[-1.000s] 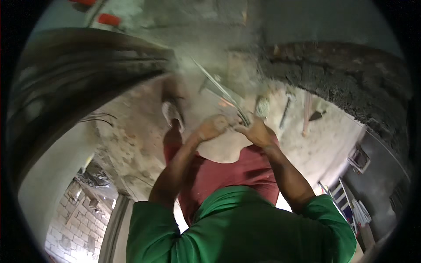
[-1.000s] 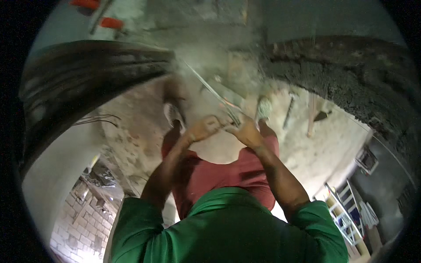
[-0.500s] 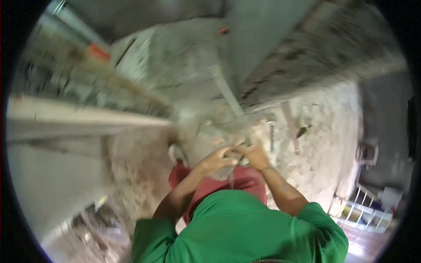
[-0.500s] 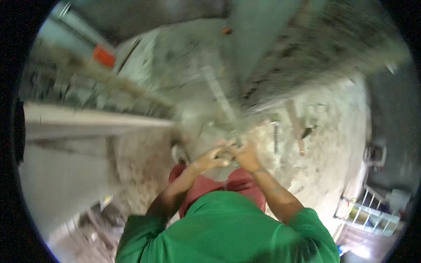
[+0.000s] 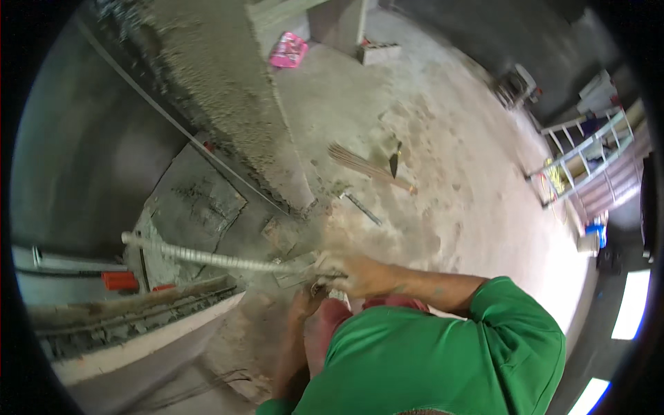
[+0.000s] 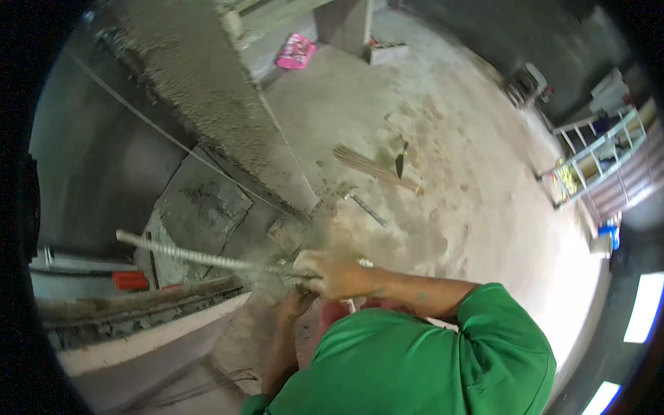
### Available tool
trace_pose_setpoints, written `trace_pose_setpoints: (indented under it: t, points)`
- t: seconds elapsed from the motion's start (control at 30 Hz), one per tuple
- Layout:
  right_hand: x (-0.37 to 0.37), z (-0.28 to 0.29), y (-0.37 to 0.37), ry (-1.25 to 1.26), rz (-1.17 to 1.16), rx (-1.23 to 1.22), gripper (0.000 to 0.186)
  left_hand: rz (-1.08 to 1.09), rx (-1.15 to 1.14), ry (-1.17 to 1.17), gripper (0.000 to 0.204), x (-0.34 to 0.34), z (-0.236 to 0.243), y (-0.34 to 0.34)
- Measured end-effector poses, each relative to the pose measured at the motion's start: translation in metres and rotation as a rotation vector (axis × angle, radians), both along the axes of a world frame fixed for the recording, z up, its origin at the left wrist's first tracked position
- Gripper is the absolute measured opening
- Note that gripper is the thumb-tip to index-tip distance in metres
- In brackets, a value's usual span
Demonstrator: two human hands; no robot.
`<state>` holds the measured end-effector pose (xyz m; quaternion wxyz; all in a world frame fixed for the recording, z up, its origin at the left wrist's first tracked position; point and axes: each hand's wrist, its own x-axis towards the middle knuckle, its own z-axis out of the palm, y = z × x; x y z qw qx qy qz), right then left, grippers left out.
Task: The person bends a metal rod around a wooden door frame by hand, drives a metal bar into the wall frame using a hammer, and then twists and fastens the rod into place by hand.
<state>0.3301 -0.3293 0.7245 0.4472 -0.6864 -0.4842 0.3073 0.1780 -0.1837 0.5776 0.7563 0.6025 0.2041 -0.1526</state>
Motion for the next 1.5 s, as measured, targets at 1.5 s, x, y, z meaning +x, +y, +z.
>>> trace_pose_setpoints:
  t: [1.5]
  points:
    - [0.369, -0.358, -0.613, 0.372, -1.463, -0.731, 0.013, 0.911, 0.291, 0.191, 0.025, 0.656, 0.068, 0.001]
